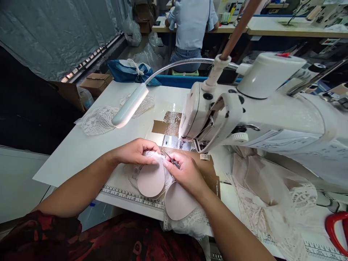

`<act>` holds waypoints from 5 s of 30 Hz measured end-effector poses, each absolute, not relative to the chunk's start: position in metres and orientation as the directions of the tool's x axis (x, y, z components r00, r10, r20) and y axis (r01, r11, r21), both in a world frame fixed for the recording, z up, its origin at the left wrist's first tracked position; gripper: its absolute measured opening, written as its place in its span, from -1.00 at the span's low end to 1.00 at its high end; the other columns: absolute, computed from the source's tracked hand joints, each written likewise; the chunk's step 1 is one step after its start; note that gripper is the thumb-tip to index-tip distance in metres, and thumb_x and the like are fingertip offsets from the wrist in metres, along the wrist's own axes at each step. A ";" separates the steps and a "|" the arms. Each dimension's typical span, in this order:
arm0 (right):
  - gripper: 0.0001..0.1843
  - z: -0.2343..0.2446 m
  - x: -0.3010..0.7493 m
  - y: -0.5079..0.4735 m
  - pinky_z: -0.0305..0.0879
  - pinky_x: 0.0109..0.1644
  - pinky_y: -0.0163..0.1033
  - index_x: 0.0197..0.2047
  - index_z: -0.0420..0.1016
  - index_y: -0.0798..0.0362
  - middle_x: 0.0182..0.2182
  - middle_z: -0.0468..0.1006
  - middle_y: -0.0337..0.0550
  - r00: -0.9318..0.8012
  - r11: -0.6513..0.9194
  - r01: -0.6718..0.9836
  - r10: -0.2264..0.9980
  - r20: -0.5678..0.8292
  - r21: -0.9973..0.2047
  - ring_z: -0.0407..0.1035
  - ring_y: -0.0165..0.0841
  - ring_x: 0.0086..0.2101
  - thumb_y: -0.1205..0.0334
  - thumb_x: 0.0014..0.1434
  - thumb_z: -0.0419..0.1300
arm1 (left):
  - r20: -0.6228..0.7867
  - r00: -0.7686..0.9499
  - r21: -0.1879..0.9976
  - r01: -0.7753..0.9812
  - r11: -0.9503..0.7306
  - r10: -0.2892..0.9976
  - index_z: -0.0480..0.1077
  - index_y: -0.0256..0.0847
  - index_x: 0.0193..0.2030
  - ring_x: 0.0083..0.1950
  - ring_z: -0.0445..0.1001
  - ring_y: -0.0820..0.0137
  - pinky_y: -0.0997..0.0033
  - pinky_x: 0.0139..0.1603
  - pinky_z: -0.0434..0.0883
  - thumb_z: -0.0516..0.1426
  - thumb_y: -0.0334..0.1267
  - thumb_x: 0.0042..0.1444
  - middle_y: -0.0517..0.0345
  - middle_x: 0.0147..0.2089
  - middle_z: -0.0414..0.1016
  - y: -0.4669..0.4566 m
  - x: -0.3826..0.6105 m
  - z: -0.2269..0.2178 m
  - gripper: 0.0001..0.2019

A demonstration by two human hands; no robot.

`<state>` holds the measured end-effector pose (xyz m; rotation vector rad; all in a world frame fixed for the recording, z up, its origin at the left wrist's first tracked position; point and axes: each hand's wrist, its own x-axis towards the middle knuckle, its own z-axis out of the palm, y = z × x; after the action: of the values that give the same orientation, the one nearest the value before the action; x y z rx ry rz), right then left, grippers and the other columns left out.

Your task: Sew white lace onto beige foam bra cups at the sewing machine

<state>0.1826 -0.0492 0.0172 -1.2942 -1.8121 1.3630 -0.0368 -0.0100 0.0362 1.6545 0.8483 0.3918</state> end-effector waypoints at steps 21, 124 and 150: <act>-0.71 0.021 0.194 -0.047 0.34 -0.23 -0.20 -0.14 0.49 0.02 -0.35 0.53 -0.17 -0.414 0.057 0.352 0.905 -0.101 -0.934 0.40 -0.33 -0.33 0.01 0.18 0.17 | -0.220 0.661 0.975 0.135 0.175 0.718 0.54 -0.35 -0.31 -0.33 0.37 0.45 0.48 -0.31 0.28 0.24 -0.16 0.05 0.13 -0.38 0.46 -0.014 -0.020 0.017 -0.76; -0.79 0.018 0.194 -0.046 0.36 -0.19 -0.24 -0.21 0.51 0.01 -0.29 0.56 -0.17 -0.430 0.080 0.292 0.901 -0.056 -0.953 0.44 -0.34 -0.27 0.07 0.21 0.16 | -0.297 0.688 0.949 0.139 0.282 0.662 0.54 -0.36 -0.34 -0.41 0.27 0.50 0.50 -0.42 0.24 0.27 -0.11 0.02 0.18 -0.46 0.35 -0.015 -0.021 0.023 -0.72; -0.71 0.028 0.201 -0.043 0.34 -0.28 -0.24 -0.18 0.45 0.01 -0.37 0.53 -0.18 -0.384 0.070 0.410 0.918 -0.103 -0.909 0.41 -0.33 -0.36 -0.02 0.21 0.10 | -0.324 0.688 0.941 0.167 0.293 0.649 0.50 -0.35 -0.37 -0.41 0.31 0.50 0.51 -0.40 0.27 0.29 -0.16 -0.01 0.18 -0.44 0.39 -0.015 -0.019 0.020 -0.76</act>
<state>0.2009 -0.0432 0.0276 -1.3154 -1.8400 1.2892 -0.0188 -0.0149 0.0203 1.2610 0.7902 0.3696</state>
